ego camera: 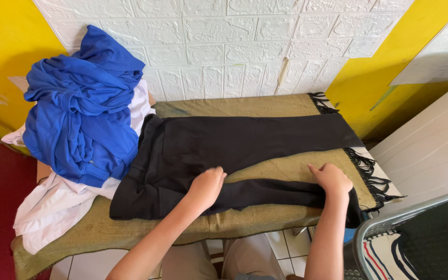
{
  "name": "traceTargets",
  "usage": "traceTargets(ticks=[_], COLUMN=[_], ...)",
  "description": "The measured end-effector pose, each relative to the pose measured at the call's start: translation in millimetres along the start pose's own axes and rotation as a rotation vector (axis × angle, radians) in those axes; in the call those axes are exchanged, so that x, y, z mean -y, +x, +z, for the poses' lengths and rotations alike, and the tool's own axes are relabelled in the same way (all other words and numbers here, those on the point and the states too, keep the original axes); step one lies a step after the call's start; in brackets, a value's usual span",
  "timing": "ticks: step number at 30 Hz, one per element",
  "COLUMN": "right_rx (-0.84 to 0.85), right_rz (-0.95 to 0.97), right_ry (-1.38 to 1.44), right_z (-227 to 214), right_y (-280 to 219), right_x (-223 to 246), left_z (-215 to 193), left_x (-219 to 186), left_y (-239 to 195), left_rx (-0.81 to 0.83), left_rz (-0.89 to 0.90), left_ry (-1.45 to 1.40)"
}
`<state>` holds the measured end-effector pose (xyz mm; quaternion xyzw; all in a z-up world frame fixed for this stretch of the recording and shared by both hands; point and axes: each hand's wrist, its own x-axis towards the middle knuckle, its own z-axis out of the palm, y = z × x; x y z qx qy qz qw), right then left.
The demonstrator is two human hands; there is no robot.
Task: The person picks up a pair of black trousers from a pile, spreads them flat on a table covered with a green cloth, aligns the legs, folds them in half lengthwise, and then folds them into a small rectangle by hand before placing them into a laundry basket.
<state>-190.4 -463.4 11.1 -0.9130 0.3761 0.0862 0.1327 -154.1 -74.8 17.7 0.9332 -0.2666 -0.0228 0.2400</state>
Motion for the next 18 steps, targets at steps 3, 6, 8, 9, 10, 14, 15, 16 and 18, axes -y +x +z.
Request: traceTargets(ticks=[3, 6, 8, 9, 10, 14, 15, 16, 18], right_rx=[-0.067, -0.201, -0.245, -0.214, -0.183, -0.229, -0.278, -0.299, -0.331], right_rz=[-0.021, -0.187, -0.287, -0.306, -0.325, -0.301, -0.322, -0.351, -0.411], right_ry=[0.082, 0.115, 0.113, 0.082, 0.051, 0.071, 0.087, 0.062, 0.008], right_z=[-9.3, -6.7, 2.3, 7.9, 12.5, 38.4, 43.6, 48.3, 62.3], right_y=[-11.5, -3.7, 15.7, 29.4, 43.3, 80.4, 85.1, 88.6, 89.1], right_x=[-5.1, -2.8, 4.1, 13.2, 21.0, 59.6, 66.1, 73.3, 92.8], left_z=[7.5, 11.8, 21.0, 25.3, 29.6, 32.3, 26.9, 22.3, 22.5], left_x=[-6.1, -10.2, -9.4, -6.8, -3.7, 6.8, 9.9, 11.9, 15.8], left_y=[14.0, 29.9, 35.3, 39.2, 43.1, 52.6, 55.6, 61.6, 76.0], left_rx=[-0.116, -0.098, -0.04, -0.007, 0.026, 0.068, 0.176, 0.284, 0.168], left_rz=[0.039, 0.043, 0.015, -0.005, -0.024, -0.034, -0.073, -0.112, -0.068], left_ry=[0.136, 0.308, 0.394, 0.426, 0.457, 0.404, 0.401, 0.397, 0.33])
